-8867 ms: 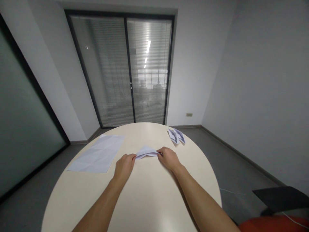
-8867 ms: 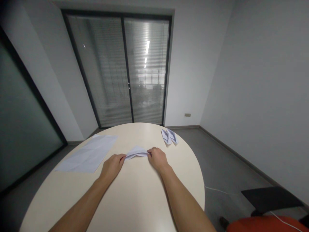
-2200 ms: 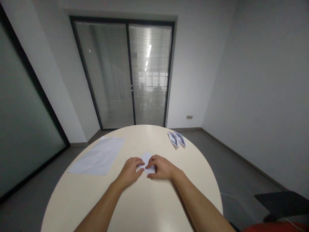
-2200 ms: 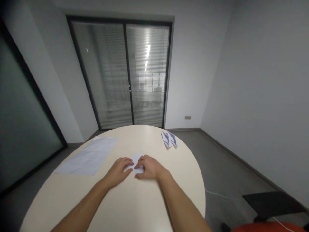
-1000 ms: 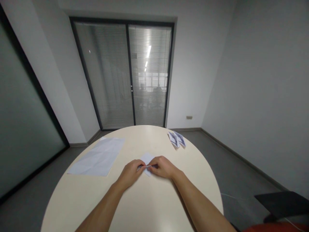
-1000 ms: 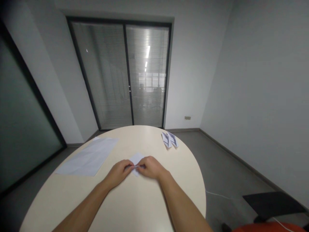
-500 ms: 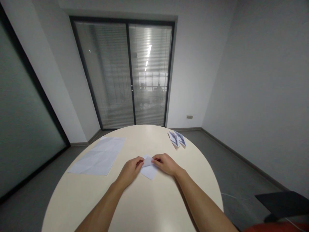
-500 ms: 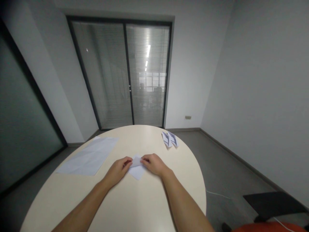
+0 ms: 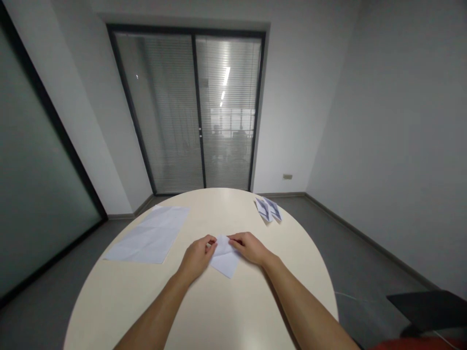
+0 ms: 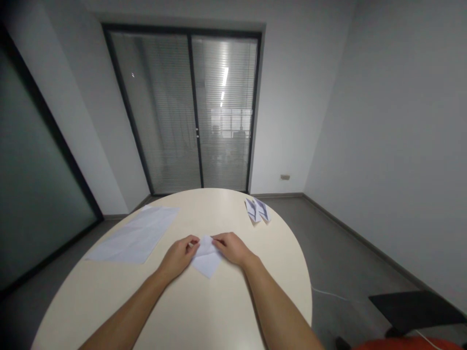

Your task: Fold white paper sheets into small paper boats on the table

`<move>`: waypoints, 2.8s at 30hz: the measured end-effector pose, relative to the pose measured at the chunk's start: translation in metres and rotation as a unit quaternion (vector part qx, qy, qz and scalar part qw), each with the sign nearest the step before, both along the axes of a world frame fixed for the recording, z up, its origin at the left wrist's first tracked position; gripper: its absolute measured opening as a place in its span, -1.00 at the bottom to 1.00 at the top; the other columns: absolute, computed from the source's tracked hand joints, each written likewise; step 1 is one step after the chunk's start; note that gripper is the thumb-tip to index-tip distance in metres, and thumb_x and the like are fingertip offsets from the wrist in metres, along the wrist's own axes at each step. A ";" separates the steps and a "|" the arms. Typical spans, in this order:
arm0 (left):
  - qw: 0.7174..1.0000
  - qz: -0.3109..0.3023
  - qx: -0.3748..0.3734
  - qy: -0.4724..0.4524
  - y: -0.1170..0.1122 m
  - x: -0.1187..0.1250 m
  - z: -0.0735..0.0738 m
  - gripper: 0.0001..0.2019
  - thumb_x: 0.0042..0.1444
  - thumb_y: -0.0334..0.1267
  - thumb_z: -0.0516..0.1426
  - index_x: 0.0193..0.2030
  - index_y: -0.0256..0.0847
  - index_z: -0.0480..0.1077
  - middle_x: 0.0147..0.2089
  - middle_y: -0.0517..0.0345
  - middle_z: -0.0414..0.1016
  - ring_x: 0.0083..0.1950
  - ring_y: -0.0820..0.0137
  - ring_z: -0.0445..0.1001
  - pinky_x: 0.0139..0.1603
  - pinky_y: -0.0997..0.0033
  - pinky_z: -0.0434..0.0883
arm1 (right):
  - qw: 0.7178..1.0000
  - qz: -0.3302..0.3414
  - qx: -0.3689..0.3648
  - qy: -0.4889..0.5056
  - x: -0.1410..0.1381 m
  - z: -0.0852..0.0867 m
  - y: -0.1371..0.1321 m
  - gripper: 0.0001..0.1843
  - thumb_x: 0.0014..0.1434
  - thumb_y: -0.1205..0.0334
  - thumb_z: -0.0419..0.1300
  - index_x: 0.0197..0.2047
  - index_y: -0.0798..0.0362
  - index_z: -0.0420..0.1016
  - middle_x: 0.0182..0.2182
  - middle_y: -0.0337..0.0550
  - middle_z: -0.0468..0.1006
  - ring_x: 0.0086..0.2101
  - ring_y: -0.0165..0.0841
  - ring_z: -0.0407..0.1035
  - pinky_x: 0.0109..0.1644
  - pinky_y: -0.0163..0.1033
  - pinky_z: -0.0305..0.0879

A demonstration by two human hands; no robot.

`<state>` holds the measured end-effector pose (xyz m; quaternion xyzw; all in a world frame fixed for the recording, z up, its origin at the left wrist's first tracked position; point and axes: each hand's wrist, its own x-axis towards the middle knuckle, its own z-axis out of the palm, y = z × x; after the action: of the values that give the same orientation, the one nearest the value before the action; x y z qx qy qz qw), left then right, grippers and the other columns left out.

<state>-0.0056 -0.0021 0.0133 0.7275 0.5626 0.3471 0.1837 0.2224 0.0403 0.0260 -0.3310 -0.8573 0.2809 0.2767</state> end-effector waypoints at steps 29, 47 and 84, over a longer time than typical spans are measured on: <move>0.991 -0.019 0.098 0.092 0.011 -0.003 -0.025 -0.70 0.20 -0.40 0.13 0.06 -0.19 0.51 0.07 -0.02 0.58 0.14 0.18 0.46 0.24 0.09 0.38 | 0.993 -0.020 0.116 -0.030 -0.005 -0.024 0.011 -0.71 0.26 0.33 0.19 -0.01 0.00 0.65 -0.05 -0.07 0.65 -0.01 -0.21 0.46 0.17 -0.12 0.31; 0.988 -0.061 0.065 0.125 0.005 -0.004 -0.023 -0.65 0.28 -0.23 0.13 0.17 -0.14 0.50 0.27 0.01 0.48 0.32 0.16 0.35 0.38 0.02 0.25 | 0.997 -0.001 0.065 -0.045 0.006 -0.011 0.010 -0.72 0.13 0.19 0.35 -0.07 -0.03 0.70 -0.02 -0.02 0.64 0.01 -0.13 0.45 0.16 -0.08 0.31; 0.992 -0.056 0.059 0.094 0.002 -0.010 -0.020 -0.69 0.18 -0.28 0.22 0.07 -0.12 0.55 0.19 0.03 0.55 0.25 0.17 0.41 0.34 0.06 0.29 | 0.995 -0.065 0.019 -0.066 0.029 -0.027 0.022 -0.73 0.12 0.17 0.37 -0.07 -0.12 0.69 0.25 0.00 0.42 0.31 -0.01 0.16 0.38 0.21 -0.01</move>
<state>-0.0155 0.0002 -0.0063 0.7969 0.5140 0.2990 0.1062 0.2516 0.0624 -0.0011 -0.3988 -0.8555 0.2229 0.2435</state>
